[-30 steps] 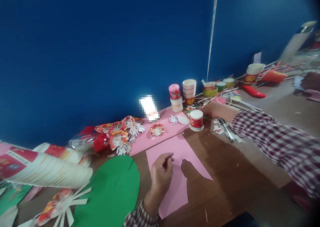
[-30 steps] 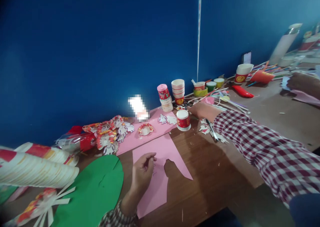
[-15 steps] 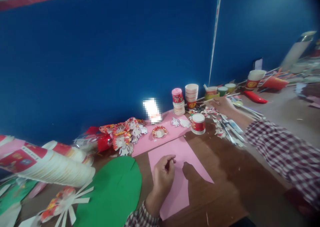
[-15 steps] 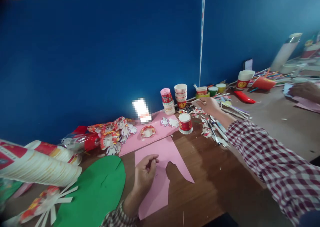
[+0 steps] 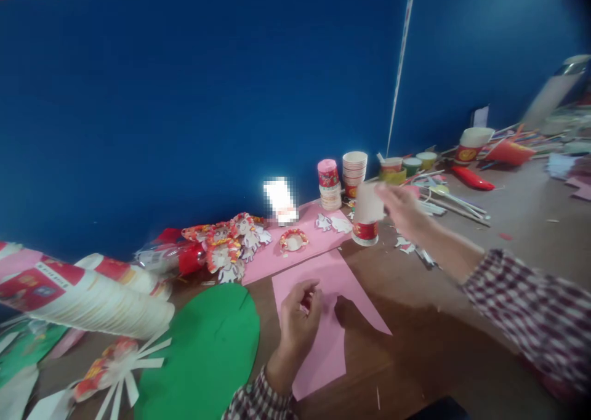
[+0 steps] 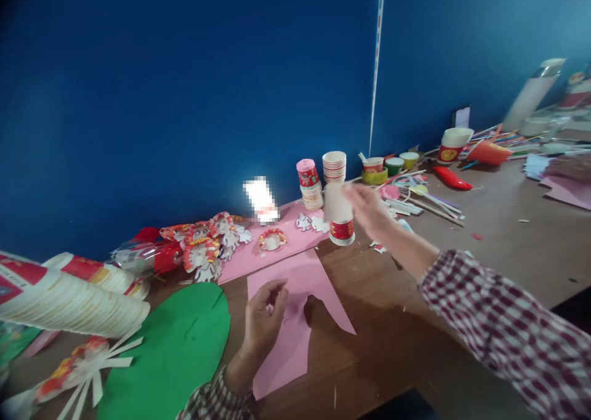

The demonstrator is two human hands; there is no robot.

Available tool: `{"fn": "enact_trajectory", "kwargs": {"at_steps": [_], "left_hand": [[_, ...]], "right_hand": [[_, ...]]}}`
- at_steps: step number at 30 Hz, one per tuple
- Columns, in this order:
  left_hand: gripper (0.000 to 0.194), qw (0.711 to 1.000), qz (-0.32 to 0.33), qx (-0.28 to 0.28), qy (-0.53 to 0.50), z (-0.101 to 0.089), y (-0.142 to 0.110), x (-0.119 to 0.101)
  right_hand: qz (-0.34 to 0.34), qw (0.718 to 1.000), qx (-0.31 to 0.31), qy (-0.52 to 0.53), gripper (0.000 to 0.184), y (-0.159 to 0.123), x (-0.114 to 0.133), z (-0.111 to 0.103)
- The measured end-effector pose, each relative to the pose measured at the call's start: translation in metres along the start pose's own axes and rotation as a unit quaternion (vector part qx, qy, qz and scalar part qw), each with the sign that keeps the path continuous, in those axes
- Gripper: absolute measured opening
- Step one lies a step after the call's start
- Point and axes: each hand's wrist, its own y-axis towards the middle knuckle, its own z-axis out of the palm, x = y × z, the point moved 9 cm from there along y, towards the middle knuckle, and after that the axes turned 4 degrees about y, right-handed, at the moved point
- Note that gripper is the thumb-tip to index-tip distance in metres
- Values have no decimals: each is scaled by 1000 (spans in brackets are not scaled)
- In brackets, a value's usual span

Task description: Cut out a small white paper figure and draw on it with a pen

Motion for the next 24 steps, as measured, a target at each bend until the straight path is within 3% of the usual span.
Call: {"fn": "enact_trajectory", "kwargs": {"at_steps": [4,6,7,10,17,24], "left_hand": [[39,999,15,8,-30,-2,2,-6],[35,998,-42,2,-44,-1,3,5],[29,995,-87,-7,-52,-1,3,14],[24,991,-115,-15,-70,0,3,21],[22,987,-118,54,-96,12,2,21],[37,973,-174,-87,-120,-16,3,42]], "right_hand": [[16,984,174,33,48,-81,-10,101],[31,962,256,91,42,-109,-17,139],[45,956,269,110,38,-115,-22,149],[66,951,271,134,27,-113,-32,154],[45,948,302,90,23,-96,-36,140],[45,952,287,94,23,-99,-43,138]]}}
